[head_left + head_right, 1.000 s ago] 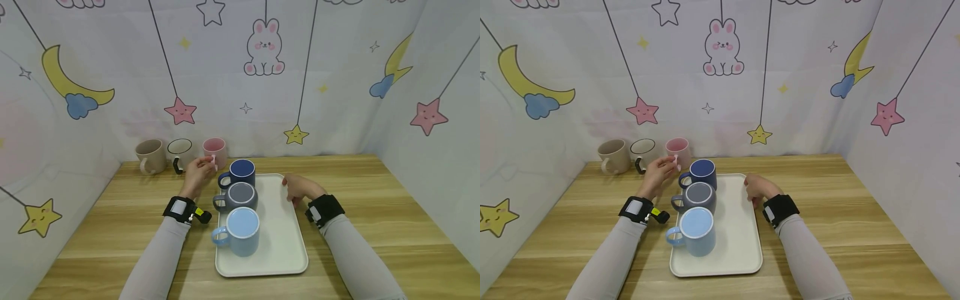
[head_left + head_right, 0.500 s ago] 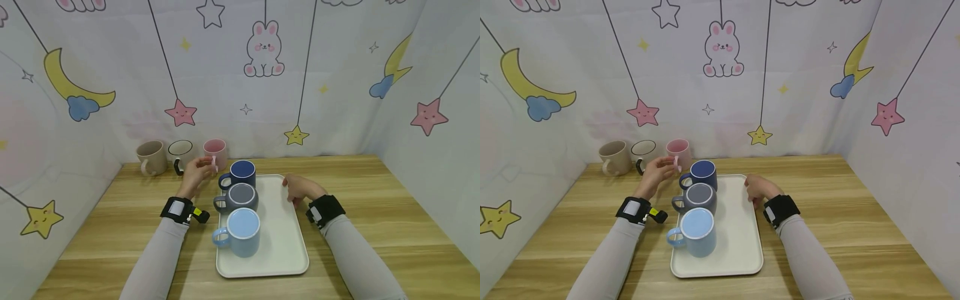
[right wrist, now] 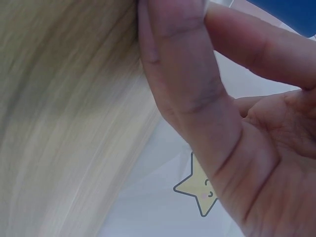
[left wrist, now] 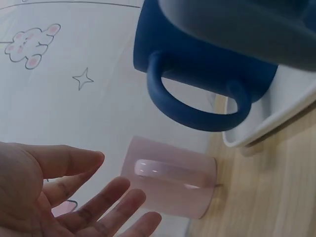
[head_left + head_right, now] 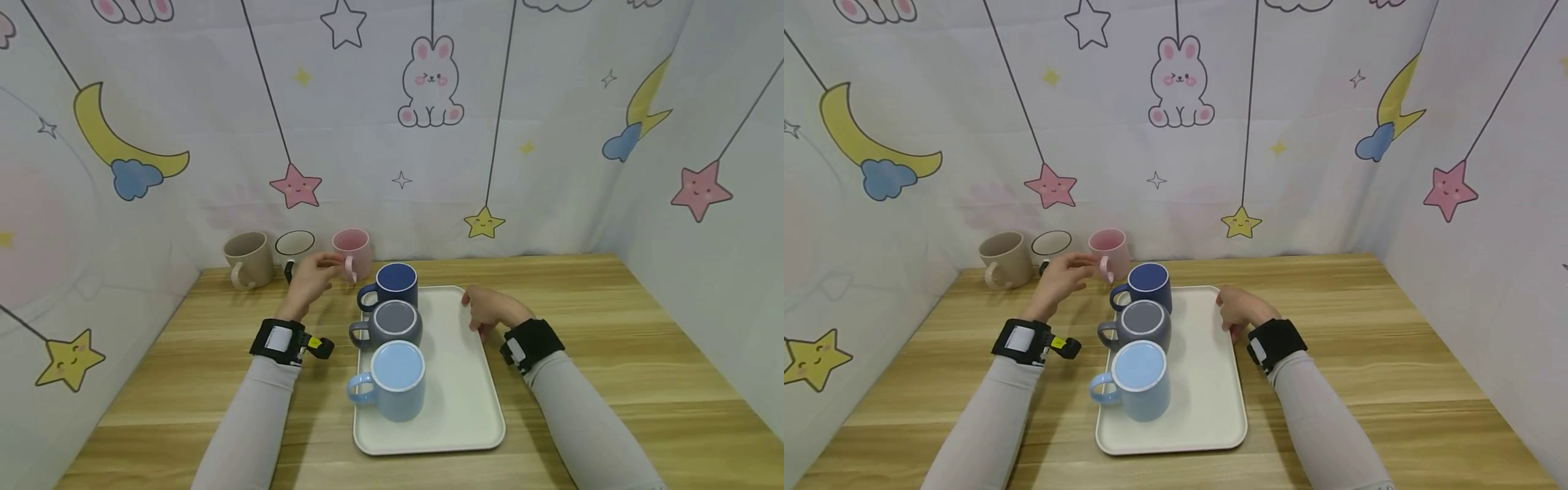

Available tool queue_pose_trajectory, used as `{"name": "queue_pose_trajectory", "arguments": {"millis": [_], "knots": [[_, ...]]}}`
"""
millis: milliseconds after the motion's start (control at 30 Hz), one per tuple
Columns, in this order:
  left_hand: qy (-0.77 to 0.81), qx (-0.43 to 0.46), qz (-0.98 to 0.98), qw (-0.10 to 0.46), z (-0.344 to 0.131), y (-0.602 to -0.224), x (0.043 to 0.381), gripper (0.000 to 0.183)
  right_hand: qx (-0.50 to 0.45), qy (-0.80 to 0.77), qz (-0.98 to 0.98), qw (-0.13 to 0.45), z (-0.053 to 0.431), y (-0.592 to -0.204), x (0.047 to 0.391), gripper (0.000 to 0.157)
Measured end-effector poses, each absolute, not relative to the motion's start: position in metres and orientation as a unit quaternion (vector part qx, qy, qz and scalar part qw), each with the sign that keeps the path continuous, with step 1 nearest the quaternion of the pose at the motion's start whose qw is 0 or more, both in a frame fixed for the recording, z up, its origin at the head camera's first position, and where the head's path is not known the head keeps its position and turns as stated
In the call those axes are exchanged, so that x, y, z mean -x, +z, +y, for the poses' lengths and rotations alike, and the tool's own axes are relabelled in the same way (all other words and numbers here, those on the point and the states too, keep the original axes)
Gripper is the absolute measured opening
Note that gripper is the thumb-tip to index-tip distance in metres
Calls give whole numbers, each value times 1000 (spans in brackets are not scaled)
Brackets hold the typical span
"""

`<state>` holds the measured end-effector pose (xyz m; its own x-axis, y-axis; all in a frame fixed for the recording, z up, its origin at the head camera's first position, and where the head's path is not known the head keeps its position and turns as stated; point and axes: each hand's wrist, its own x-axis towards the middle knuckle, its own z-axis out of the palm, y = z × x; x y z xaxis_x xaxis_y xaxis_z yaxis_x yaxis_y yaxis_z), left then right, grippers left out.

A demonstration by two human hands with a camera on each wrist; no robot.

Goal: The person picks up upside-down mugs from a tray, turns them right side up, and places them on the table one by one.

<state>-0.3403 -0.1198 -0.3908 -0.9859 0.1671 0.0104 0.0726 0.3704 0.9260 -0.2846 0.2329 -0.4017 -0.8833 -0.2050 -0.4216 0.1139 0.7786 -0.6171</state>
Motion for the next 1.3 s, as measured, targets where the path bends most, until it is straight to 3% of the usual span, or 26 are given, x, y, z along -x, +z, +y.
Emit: {"name": "queue_pose_trajectory", "arguments": {"millis": [733, 933, 1300], "knots": [[433, -215, 871, 92, -94, -372, 324, 34, 25, -325, 914, 240, 234, -403, 286, 50], [429, -218, 870, 105, -90, -373, 321, 35, 28, -328, 914, 239, 234, -403, 285, 50], [371, -229, 897, 72, -84, -381, 325, 35, 27, -330, 911, 246, 234, -401, 285, 50]]}}
